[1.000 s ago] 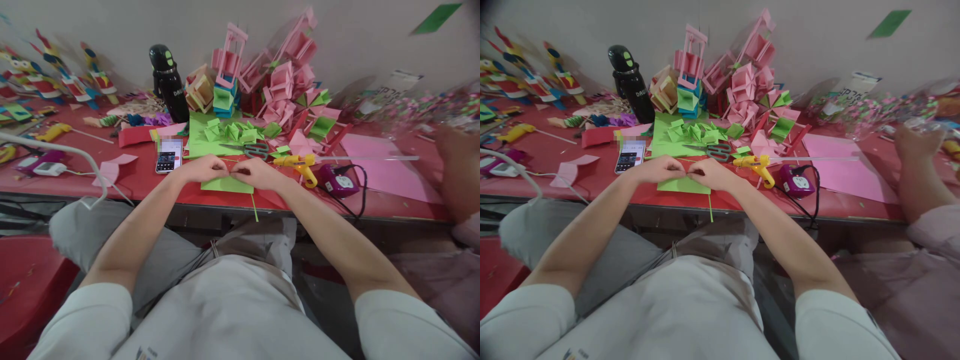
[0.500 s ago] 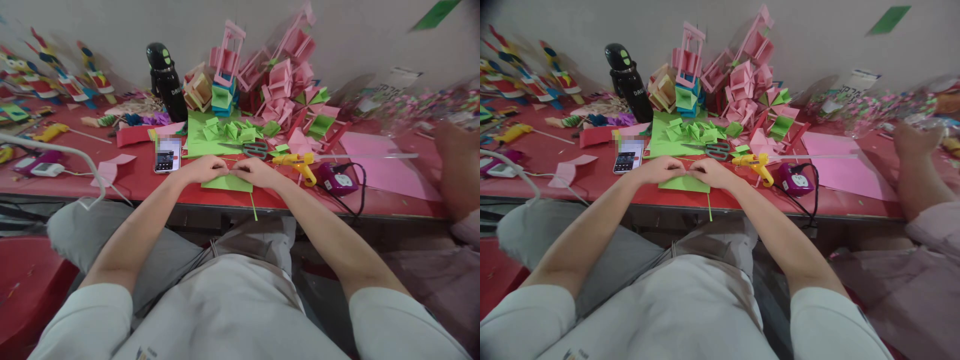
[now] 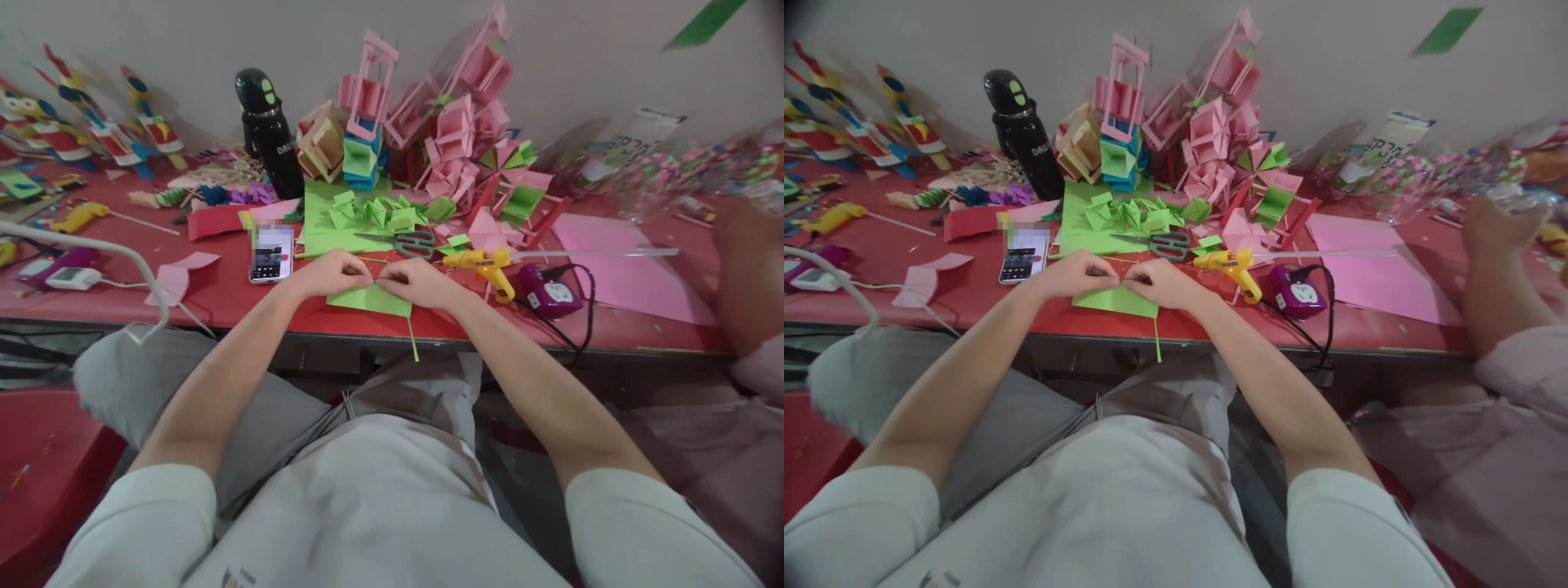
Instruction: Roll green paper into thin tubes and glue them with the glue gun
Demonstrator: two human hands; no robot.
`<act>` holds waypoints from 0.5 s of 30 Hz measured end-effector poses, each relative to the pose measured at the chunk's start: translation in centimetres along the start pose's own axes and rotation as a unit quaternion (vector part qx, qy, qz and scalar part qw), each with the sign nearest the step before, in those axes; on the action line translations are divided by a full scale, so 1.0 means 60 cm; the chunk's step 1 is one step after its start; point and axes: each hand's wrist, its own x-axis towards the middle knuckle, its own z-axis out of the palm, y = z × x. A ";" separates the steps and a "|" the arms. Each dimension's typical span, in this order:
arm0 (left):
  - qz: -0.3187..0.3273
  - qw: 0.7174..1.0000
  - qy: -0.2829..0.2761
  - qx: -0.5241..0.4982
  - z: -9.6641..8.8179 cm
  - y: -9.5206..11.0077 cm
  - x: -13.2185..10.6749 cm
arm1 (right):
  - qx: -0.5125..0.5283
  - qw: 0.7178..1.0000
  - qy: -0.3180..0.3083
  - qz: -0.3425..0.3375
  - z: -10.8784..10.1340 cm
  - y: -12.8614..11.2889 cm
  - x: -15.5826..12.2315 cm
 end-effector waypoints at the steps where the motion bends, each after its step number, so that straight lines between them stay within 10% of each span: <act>1: -0.003 1.000 -0.001 -0.016 0.000 -0.001 0.001 | 0.014 1.000 0.002 0.005 0.001 0.001 0.000; 15: -0.033 0.996 -0.006 -0.083 0.005 -0.003 0.005 | 0.131 0.991 0.010 0.035 0.011 0.008 0.000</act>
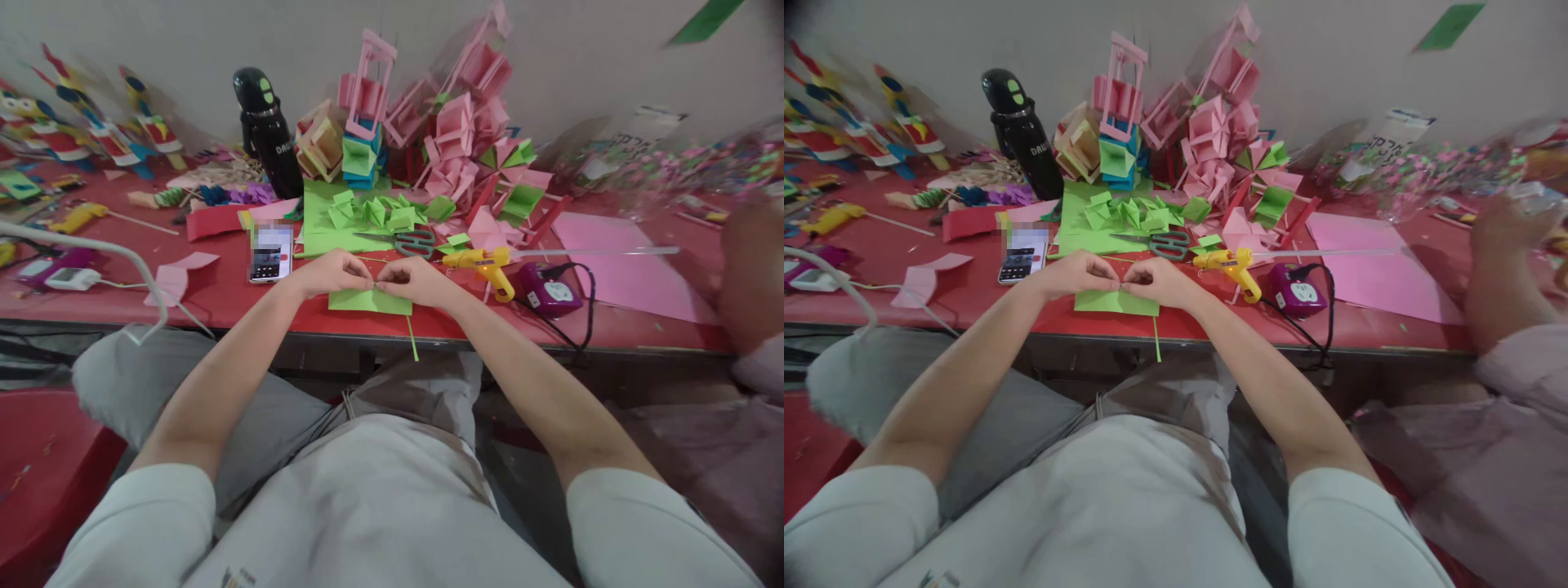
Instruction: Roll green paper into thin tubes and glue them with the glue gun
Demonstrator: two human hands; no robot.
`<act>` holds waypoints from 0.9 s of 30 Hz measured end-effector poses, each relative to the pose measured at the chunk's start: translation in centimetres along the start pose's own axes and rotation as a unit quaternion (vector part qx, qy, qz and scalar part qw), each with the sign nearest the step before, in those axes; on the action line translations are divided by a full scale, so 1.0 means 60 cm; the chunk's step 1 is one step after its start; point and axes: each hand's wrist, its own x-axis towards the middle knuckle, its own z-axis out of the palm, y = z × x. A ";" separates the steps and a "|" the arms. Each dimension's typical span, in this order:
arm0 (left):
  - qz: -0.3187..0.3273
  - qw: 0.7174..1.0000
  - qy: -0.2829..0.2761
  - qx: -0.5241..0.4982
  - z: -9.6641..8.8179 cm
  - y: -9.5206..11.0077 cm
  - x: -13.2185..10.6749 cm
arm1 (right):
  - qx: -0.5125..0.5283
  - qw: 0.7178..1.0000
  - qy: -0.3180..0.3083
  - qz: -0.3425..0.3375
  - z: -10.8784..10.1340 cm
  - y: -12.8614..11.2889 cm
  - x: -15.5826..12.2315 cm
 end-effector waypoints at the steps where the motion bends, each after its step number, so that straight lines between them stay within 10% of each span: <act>1: -0.001 1.000 0.003 -0.003 0.000 0.000 0.000 | 0.008 1.000 -0.002 0.005 -0.001 -0.001 0.001; 27: -0.013 0.999 -0.003 0.029 -0.007 0.009 -0.007 | -0.041 0.999 -0.028 0.009 -0.016 -0.008 0.004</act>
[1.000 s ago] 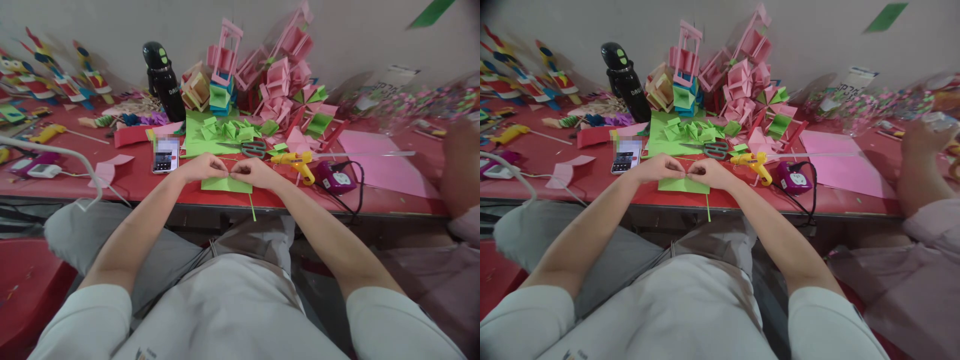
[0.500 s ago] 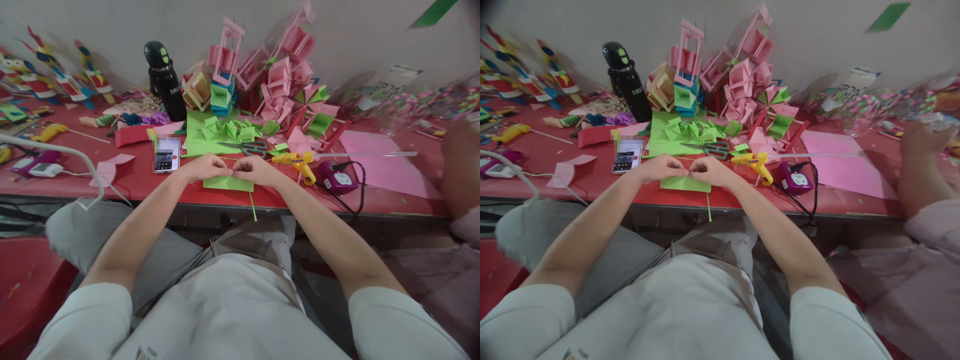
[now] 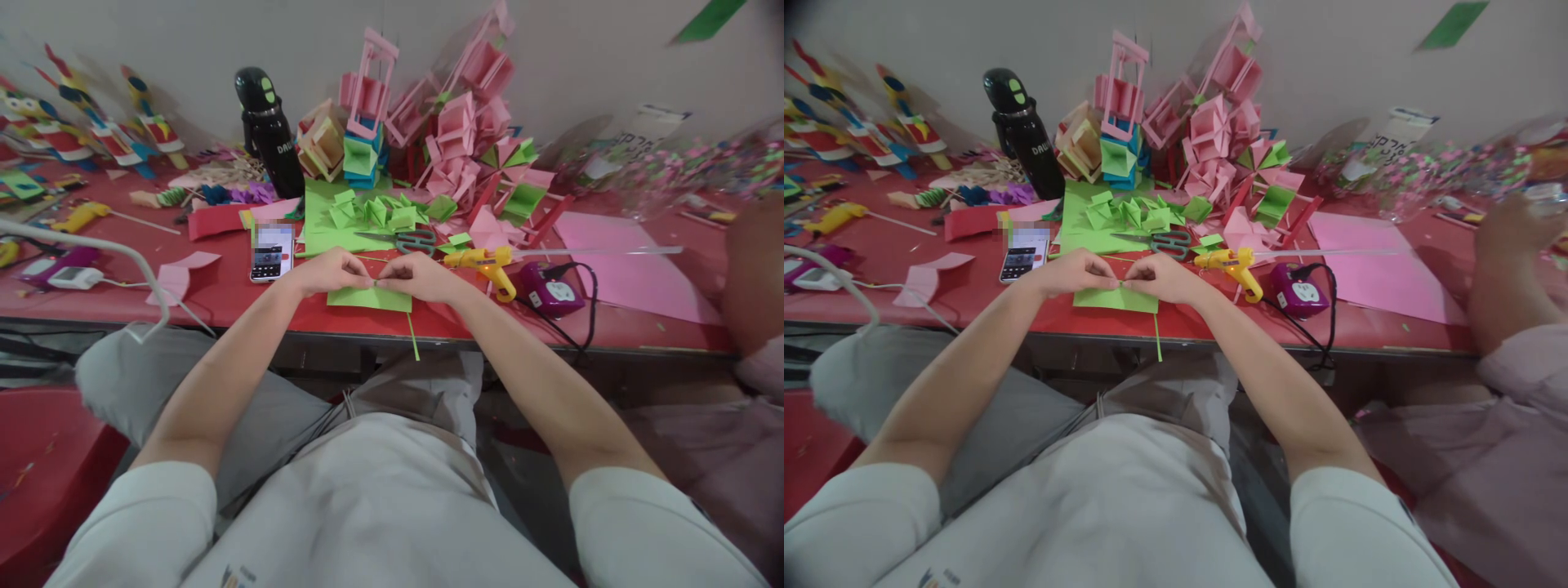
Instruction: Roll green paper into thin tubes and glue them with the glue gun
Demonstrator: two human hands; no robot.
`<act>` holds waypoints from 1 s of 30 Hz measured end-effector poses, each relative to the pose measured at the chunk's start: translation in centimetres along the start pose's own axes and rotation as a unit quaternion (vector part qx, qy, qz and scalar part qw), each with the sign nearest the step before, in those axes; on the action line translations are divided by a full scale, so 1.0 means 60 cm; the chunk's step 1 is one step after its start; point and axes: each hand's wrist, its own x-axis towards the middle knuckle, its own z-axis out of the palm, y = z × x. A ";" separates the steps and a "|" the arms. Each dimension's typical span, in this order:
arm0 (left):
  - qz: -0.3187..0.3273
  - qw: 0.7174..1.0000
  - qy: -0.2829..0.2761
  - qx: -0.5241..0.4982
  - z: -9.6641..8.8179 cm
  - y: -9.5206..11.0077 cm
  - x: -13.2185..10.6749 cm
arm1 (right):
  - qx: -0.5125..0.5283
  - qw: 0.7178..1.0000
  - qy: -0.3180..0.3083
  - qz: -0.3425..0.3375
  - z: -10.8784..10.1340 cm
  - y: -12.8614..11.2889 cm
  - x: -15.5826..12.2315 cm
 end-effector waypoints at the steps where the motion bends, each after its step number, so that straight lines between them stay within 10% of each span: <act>1: -0.003 1.000 0.000 -0.002 -0.001 -0.001 0.000 | -0.026 1.000 0.005 -0.011 -0.001 -0.004 -0.002; 14: -0.026 0.999 -0.005 -0.041 -0.009 -0.012 0.003 | -0.240 0.966 0.007 -0.096 0.003 -0.024 -0.007; 30: -0.026 1.000 -0.009 -0.003 -0.015 -0.016 0.001 | -0.038 0.998 0.051 -0.017 0.007 -0.007 -0.018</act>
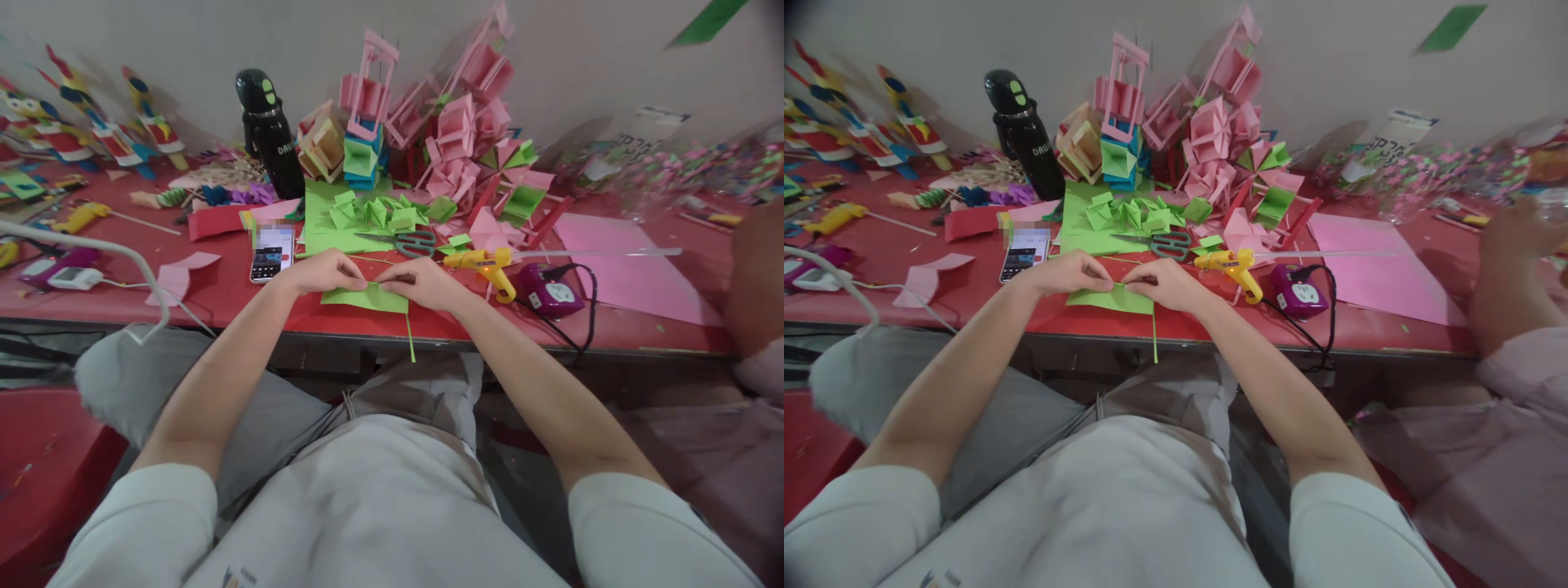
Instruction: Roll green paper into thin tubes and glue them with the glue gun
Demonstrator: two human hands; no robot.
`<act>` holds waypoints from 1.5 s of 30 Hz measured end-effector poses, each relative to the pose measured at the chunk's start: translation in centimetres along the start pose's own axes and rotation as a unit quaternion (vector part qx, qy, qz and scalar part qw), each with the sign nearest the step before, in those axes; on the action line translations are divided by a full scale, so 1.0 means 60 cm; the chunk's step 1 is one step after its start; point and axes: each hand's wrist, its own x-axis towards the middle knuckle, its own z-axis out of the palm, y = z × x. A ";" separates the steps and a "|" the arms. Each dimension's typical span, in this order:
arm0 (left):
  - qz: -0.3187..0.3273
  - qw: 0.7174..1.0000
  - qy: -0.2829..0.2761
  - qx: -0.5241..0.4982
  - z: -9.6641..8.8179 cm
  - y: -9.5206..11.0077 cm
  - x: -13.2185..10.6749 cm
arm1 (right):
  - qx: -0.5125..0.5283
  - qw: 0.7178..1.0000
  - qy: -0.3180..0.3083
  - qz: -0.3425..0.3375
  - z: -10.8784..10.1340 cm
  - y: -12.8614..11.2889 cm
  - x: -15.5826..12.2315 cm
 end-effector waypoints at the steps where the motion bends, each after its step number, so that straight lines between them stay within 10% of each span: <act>1: -0.001 1.000 0.003 0.004 0.000 0.000 -0.001 | 0.009 1.000 0.003 0.001 0.001 0.001 0.000; 45: -0.005 0.990 0.117 -0.075 -0.001 -0.015 -0.010 | 0.146 0.982 0.071 0.098 0.020 0.028 0.005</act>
